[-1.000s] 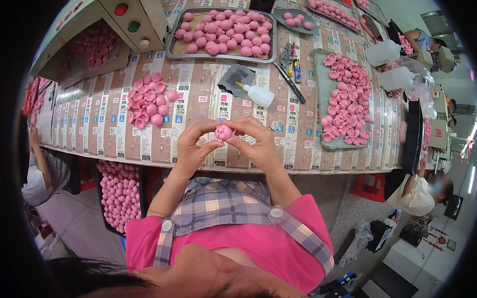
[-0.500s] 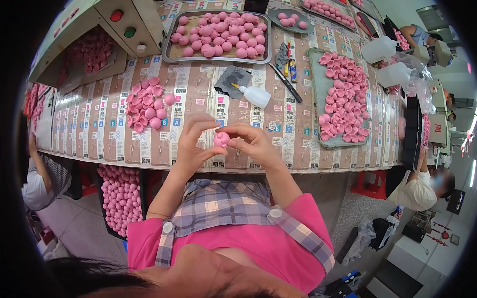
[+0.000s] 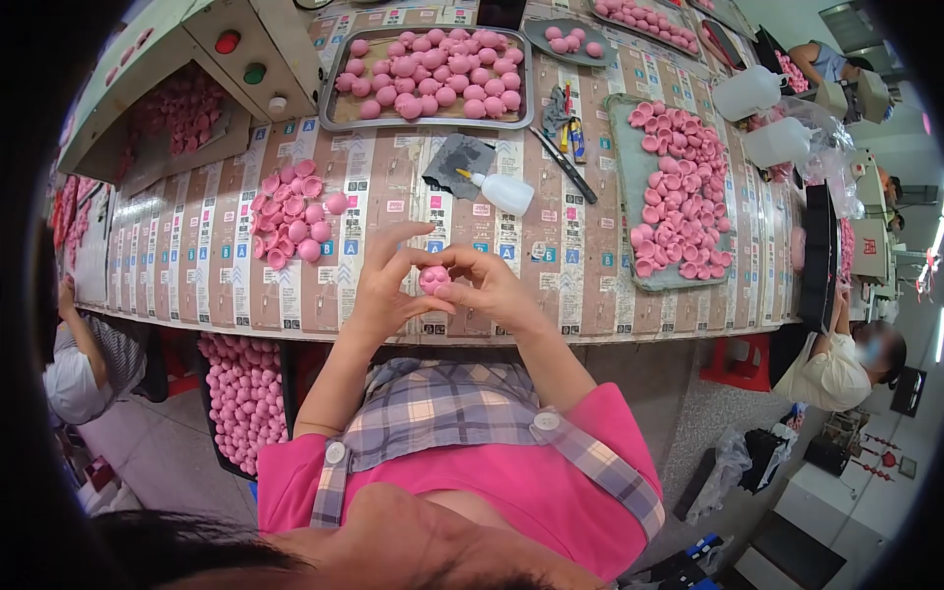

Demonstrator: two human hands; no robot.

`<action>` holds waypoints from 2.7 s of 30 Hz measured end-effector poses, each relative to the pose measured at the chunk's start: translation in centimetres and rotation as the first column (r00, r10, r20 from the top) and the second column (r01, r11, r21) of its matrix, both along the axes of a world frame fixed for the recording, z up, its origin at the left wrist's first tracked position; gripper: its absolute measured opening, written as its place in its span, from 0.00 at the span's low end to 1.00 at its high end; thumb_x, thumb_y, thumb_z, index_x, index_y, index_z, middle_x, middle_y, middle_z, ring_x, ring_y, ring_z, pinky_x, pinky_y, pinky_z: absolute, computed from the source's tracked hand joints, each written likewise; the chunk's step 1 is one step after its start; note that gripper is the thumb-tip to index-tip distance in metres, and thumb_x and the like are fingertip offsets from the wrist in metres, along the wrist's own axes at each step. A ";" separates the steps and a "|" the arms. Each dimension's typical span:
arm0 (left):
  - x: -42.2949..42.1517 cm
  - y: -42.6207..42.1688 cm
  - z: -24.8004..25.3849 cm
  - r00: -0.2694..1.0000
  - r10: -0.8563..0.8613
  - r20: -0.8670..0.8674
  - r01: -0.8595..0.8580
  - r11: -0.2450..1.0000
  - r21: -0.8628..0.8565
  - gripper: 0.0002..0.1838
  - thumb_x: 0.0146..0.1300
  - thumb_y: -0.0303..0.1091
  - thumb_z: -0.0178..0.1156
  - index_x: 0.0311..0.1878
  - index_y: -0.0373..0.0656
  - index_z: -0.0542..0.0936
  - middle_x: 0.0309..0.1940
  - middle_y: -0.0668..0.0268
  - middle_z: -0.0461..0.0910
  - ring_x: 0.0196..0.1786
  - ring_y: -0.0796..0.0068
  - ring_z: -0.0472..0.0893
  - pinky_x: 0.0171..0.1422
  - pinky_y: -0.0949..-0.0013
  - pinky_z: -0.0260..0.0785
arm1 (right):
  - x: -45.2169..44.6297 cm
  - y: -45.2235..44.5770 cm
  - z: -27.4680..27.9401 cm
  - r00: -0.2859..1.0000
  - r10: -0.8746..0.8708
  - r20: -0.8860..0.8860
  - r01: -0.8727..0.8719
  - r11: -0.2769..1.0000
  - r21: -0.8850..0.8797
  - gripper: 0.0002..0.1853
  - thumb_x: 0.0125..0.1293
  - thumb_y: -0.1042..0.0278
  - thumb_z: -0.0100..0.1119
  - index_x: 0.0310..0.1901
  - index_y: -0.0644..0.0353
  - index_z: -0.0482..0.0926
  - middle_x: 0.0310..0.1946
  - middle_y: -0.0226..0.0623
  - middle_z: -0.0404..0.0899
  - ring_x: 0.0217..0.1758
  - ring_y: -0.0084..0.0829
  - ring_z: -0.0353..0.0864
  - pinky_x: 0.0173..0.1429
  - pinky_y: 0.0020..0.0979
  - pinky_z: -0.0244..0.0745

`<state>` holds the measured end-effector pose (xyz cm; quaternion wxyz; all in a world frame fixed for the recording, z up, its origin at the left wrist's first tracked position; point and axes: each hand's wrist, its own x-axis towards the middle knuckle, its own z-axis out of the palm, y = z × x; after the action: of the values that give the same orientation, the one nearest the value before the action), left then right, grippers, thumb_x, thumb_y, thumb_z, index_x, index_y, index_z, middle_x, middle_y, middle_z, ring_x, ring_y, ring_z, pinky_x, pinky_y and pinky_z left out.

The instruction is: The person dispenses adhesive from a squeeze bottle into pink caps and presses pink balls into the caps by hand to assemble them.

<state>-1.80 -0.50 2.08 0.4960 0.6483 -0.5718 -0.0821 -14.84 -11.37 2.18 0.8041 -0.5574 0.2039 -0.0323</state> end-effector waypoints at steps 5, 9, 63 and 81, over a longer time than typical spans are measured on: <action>-0.1 0.3 -0.4 0.999 -0.014 -0.050 0.016 0.999 0.046 0.20 0.39 0.33 0.68 0.39 0.45 0.76 0.49 0.63 0.70 0.53 0.60 0.67 0.56 0.61 0.57 | -0.2 -0.4 -1.4 0.988 0.016 0.153 0.049 0.911 -0.410 0.17 0.54 0.67 0.58 0.45 0.64 0.73 0.39 0.32 0.71 0.43 0.22 0.69 0.47 0.23 0.64; -0.4 0.3 -0.9 0.997 0.005 -0.075 -0.001 0.998 0.057 0.19 0.40 0.28 0.65 0.40 0.47 0.76 0.49 0.63 0.70 0.53 0.61 0.68 0.56 0.62 0.58 | 0.1 0.1 -2.1 0.980 -0.034 0.198 0.114 0.907 -0.405 0.16 0.54 0.68 0.58 0.45 0.64 0.73 0.39 0.33 0.70 0.44 0.24 0.69 0.48 0.24 0.64; 8.4 1.5 -3.6 0.817 0.565 -0.116 -0.562 0.825 0.064 0.11 0.50 0.27 0.57 0.38 0.41 0.76 0.37 0.63 0.75 0.44 0.64 0.71 0.50 0.66 0.60 | 13.3 -17.3 -4.4 0.819 -0.338 0.464 0.484 -0.027 -0.875 0.17 0.52 0.59 0.58 0.40 0.60 0.75 0.36 0.40 0.73 0.38 0.37 0.71 0.44 0.34 0.66; 9.4 1.2 -4.9 0.735 0.449 0.507 -0.611 0.763 0.211 0.11 0.44 0.33 0.62 0.34 0.48 0.77 0.32 0.68 0.72 0.40 0.66 0.69 0.45 0.63 0.56 | 0.2 1.3 19.7 0.158 0.087 0.984 -0.113 0.991 -0.069 0.08 0.56 0.68 0.44 0.30 0.61 0.73 0.30 0.35 0.73 0.35 0.28 0.72 0.40 0.32 0.70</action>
<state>7.58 0.68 -2.84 0.2315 0.8677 -0.4272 0.1053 -14.69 -10.04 21.89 0.7512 -0.4083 -0.4005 -0.3295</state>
